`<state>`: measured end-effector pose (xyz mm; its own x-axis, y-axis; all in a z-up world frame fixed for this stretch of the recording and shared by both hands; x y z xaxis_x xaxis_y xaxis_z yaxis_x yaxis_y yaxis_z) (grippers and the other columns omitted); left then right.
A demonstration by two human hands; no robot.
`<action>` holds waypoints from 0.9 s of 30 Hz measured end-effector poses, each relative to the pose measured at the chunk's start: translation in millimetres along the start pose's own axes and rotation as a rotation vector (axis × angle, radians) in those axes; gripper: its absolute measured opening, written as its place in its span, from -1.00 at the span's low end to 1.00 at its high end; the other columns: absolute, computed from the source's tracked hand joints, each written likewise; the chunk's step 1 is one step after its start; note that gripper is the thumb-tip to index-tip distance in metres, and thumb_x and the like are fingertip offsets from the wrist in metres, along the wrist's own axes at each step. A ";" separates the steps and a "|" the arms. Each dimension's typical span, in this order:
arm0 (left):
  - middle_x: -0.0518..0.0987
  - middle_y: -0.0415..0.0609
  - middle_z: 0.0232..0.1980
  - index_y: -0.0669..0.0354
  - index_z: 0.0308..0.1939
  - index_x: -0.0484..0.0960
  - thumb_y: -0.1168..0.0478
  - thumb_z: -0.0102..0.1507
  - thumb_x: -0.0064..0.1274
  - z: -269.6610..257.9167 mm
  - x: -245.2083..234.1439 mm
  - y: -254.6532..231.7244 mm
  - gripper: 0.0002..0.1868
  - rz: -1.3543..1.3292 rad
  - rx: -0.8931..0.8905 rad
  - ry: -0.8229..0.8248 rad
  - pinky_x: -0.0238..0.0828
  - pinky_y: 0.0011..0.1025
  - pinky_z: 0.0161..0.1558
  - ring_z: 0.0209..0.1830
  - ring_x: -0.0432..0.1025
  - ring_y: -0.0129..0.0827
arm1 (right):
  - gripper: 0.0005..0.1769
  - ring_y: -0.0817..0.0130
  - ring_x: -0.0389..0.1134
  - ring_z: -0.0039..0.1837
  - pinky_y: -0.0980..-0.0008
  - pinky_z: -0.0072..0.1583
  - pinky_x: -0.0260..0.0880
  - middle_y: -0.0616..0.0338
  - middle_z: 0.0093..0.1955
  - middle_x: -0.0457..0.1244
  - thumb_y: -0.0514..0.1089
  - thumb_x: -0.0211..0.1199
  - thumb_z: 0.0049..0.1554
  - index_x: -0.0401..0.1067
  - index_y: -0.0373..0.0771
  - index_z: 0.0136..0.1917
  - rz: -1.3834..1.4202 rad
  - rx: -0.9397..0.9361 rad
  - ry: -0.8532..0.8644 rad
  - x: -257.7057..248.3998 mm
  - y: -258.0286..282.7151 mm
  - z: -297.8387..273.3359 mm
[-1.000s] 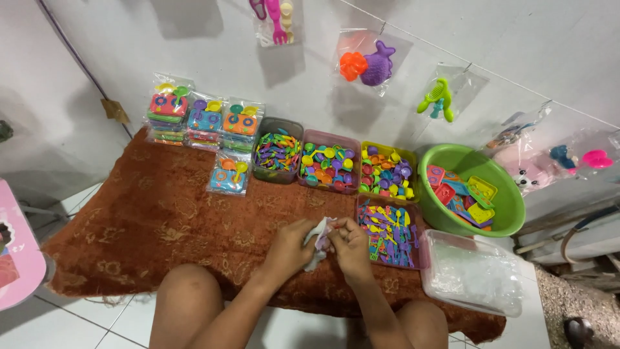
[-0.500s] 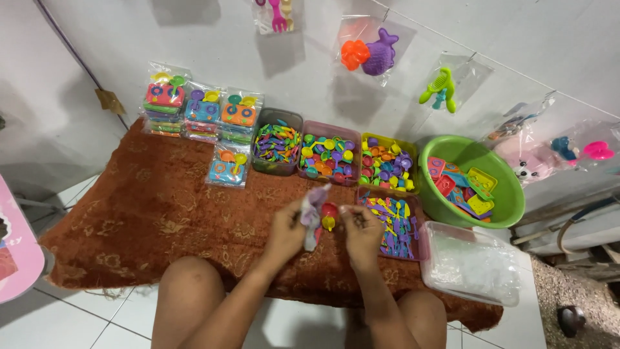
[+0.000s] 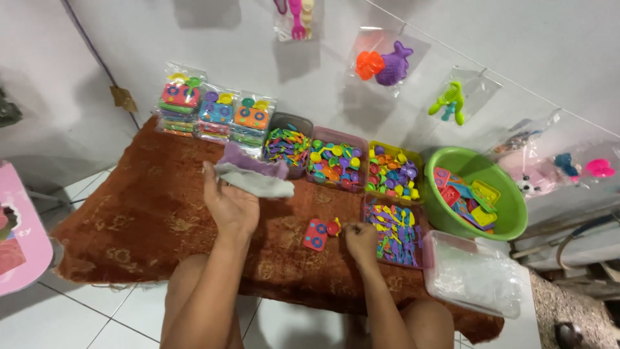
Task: Using a piece of cleaning putty to remove debris from small plastic toy shapes and letters one by one.
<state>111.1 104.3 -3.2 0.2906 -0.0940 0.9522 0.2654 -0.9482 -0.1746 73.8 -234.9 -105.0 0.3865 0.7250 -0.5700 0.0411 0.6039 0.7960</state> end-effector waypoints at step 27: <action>0.37 0.02 -0.17 0.34 -0.19 0.51 0.05 0.33 0.15 -35.7 46.0 -35.4 -0.64 0.516 0.276 -0.377 0.22 -0.25 0.11 -0.07 0.24 -0.26 | -0.79 -0.06 0.46 0.13 0.01 0.19 0.46 0.10 -0.07 0.46 -0.09 0.34 0.06 0.66 0.02 -0.01 -0.271 -0.354 0.330 177.6 138.5 168.3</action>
<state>82.3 122.7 55.8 0.7285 -0.3526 0.5874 0.2171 -0.6943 -0.6861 303.3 -78.2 -61.8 0.0936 0.5588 -0.8240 -0.2348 0.8167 0.5272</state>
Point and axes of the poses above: each hand's wrist, its own z-axis towards the middle knuckle, its own x-axis out of the palm, y = z × x, the point moved 4 cm from there along z, towards the middle knuckle
